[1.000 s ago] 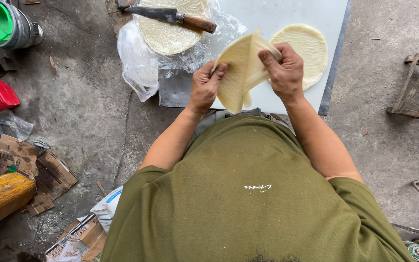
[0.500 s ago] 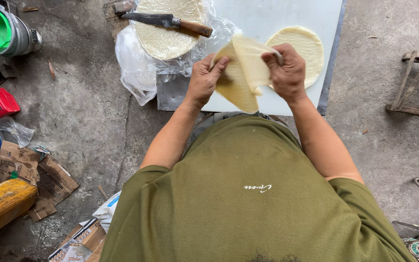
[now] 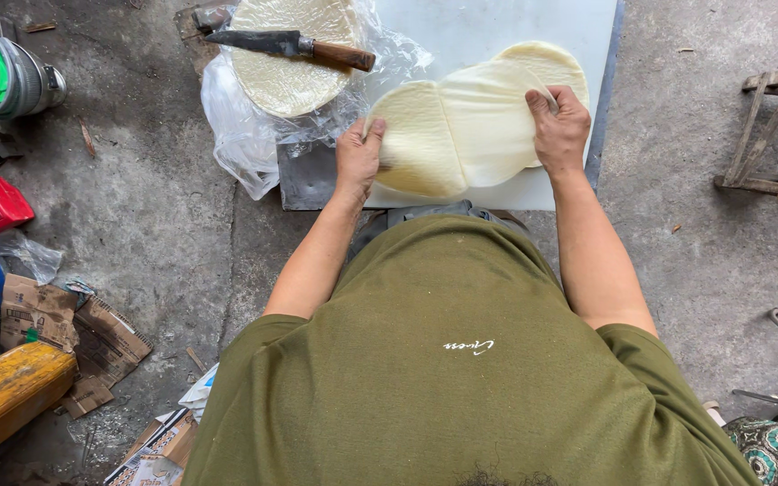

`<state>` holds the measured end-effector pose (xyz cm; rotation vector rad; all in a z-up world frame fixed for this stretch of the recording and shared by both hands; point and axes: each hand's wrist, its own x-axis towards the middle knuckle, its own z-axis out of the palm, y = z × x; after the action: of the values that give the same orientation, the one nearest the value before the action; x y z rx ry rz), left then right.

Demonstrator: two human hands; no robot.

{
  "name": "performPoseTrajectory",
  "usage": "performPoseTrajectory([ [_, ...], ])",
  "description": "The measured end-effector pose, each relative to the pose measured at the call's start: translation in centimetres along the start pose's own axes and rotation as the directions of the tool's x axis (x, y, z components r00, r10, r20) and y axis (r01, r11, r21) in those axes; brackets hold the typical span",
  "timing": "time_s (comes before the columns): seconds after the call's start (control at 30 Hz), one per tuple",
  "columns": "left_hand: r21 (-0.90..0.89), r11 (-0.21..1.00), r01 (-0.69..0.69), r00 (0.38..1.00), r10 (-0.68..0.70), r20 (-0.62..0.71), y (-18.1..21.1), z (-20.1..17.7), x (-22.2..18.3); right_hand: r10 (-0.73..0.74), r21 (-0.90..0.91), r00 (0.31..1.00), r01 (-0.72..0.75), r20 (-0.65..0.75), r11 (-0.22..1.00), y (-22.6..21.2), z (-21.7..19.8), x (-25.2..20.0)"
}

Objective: The person peels individual circular spring roll wrappers from a large stack and places them onto a separate pile on a white surface.

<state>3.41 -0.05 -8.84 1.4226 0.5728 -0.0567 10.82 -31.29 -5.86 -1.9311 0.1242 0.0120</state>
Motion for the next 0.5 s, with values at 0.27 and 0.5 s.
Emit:
performPoseTrajectory([
  [0.27, 0.373, 0.921, -0.112, 0.967, 0.187, -0.173, 0.4, -1.3, -0.4, -0.015, -0.209, 0.986, -0.021, -0.166, 0.978, 4.8, -0.9, 2.7],
  [0.5, 0.431, 0.892, -0.136, 0.977, 0.193, -0.092, 3.0, -3.0, -2.5, -0.008, -0.393, 0.984, -0.063, -0.178, 0.917, 6.0, -2.7, 2.7],
])
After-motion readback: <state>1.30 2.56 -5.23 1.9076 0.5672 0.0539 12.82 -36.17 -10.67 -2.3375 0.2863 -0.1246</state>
